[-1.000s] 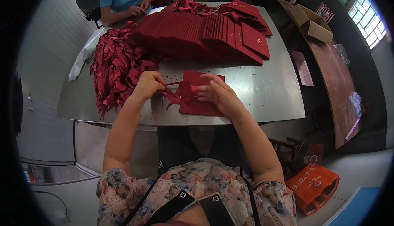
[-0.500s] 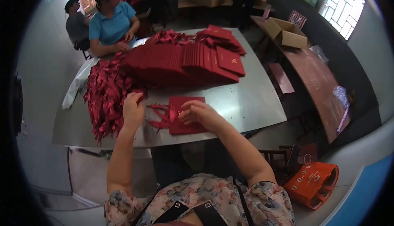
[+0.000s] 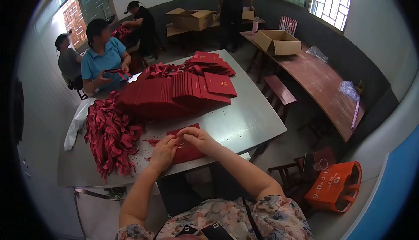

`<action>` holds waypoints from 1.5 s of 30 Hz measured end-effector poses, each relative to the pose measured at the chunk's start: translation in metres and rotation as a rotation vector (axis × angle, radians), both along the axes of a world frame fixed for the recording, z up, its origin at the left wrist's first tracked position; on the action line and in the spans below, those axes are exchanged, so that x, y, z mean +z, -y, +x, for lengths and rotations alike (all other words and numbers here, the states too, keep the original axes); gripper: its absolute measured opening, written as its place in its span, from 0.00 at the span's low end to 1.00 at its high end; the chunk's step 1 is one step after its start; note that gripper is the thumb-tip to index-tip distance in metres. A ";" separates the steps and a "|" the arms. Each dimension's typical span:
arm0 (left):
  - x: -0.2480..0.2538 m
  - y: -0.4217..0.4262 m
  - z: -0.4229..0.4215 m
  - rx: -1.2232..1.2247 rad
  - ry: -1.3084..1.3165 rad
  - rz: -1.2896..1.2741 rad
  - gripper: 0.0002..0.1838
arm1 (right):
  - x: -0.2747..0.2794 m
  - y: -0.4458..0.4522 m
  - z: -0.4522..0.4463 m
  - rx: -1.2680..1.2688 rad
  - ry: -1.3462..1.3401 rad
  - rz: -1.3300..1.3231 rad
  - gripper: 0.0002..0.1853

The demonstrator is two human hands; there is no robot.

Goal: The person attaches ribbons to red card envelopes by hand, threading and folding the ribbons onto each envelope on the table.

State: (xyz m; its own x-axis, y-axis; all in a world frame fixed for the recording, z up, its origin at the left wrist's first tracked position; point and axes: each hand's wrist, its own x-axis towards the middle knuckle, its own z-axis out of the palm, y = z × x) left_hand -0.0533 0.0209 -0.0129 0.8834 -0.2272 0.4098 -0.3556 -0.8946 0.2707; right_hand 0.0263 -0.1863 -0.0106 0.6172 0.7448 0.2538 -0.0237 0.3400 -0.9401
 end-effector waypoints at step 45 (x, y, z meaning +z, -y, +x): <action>0.010 -0.022 -0.046 0.041 -0.291 0.208 0.35 | -0.029 0.084 -0.074 -0.443 1.369 -0.742 0.28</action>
State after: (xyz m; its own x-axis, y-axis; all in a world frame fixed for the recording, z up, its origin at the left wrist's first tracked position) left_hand -0.0995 0.0430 -0.0025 0.9665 -0.2411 0.0885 -0.2530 -0.9531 0.1663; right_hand -0.0478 -0.2701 -0.0395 0.4314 0.7820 0.4499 0.8973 -0.4235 -0.1243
